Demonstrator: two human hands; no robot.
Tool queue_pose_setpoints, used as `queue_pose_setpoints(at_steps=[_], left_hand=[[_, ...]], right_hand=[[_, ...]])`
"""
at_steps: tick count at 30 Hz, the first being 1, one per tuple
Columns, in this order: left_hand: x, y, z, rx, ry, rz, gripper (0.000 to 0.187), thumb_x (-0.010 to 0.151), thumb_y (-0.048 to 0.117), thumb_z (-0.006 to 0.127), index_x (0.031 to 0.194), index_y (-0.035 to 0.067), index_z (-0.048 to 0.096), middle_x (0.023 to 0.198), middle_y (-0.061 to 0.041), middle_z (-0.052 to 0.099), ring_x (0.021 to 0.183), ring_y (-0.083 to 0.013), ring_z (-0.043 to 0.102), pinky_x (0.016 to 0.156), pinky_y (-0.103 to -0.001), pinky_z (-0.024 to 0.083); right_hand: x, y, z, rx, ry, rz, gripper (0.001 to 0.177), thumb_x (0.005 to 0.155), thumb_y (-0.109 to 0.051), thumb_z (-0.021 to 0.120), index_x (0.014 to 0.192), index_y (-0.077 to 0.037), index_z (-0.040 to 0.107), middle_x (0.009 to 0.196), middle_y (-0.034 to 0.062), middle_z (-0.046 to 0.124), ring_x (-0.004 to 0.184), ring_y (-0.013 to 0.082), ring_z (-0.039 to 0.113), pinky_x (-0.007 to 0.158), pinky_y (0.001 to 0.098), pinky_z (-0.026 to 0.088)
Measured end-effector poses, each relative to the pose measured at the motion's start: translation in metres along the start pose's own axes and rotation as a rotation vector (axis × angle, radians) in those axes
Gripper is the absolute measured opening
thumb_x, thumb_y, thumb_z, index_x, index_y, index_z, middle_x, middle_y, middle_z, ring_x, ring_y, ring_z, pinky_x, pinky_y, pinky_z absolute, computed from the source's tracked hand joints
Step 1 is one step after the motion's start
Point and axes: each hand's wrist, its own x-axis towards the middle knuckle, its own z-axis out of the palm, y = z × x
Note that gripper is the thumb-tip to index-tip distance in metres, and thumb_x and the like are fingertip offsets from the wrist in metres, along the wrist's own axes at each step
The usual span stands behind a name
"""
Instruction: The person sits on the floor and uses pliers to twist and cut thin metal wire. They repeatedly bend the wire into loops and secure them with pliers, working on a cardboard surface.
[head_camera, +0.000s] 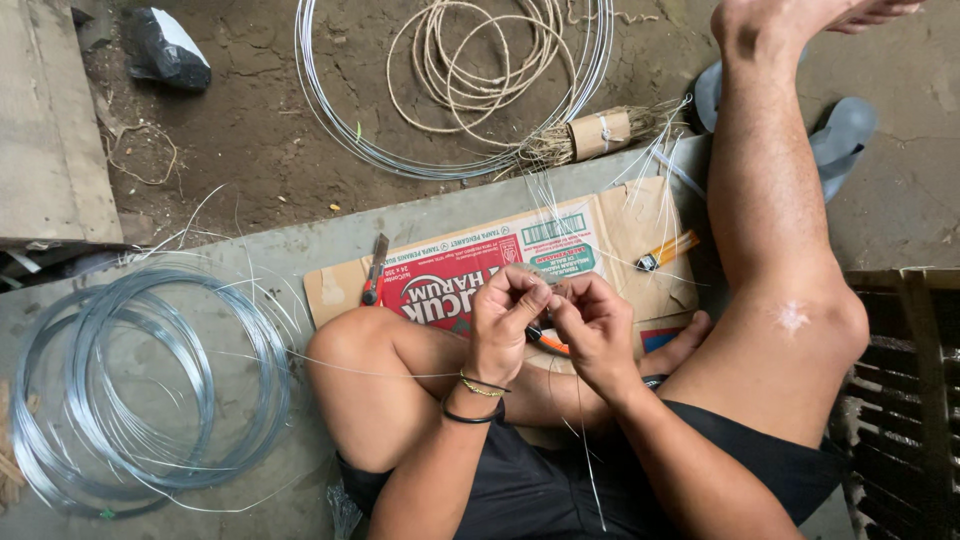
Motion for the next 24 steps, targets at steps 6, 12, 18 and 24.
queue_pose_setpoints(at_steps=[6,12,18,24], left_hand=[[-0.001,0.004,0.000,-0.011,0.087,-0.156,0.013,0.099,0.012,0.072,0.097,0.007,0.060,0.083,-0.001,0.066,0.067,-0.0045,0.054,0.060,-0.019,0.043],[0.003,0.005,-0.008,0.088,0.028,-0.189,0.012,0.098,0.016,0.070,0.097,0.006,0.062,0.084,0.002,0.064,0.070,-0.0035,0.057,0.062,-0.019,0.047],[0.010,-0.006,-0.027,-0.026,-0.023,-0.272,0.013,0.099,0.015,0.072,0.097,0.006,0.062,0.077,0.003,0.059,0.064,-0.0033,0.049,0.057,-0.019,0.040],[0.008,0.000,-0.015,0.046,0.075,-0.126,0.016,0.097,0.015,0.074,0.094,0.005,0.061,0.081,0.002,0.061,0.067,-0.0040,0.051,0.060,-0.019,0.042]], right_hand=[[-0.002,-0.012,0.008,-0.847,0.062,-0.476,0.014,0.093,-0.003,0.074,0.100,-0.001,0.062,0.083,0.0108,0.067,0.068,0.0189,0.068,0.060,0.0309,0.054],[0.001,-0.017,0.011,-0.988,0.013,-0.623,0.022,0.086,0.002,0.076,0.103,-0.001,0.063,0.085,0.0131,0.064,0.069,0.0266,0.067,0.060,0.0359,0.053],[0.005,-0.012,0.012,-1.063,-0.015,-0.682,0.024,0.082,0.002,0.077,0.103,-0.002,0.064,0.084,0.0121,0.063,0.069,0.0286,0.066,0.061,0.0379,0.053],[0.005,-0.010,0.015,-0.958,0.035,-0.500,0.016,0.088,0.002,0.074,0.102,0.000,0.066,0.081,0.0122,0.063,0.065,0.0228,0.065,0.060,0.0335,0.052]])
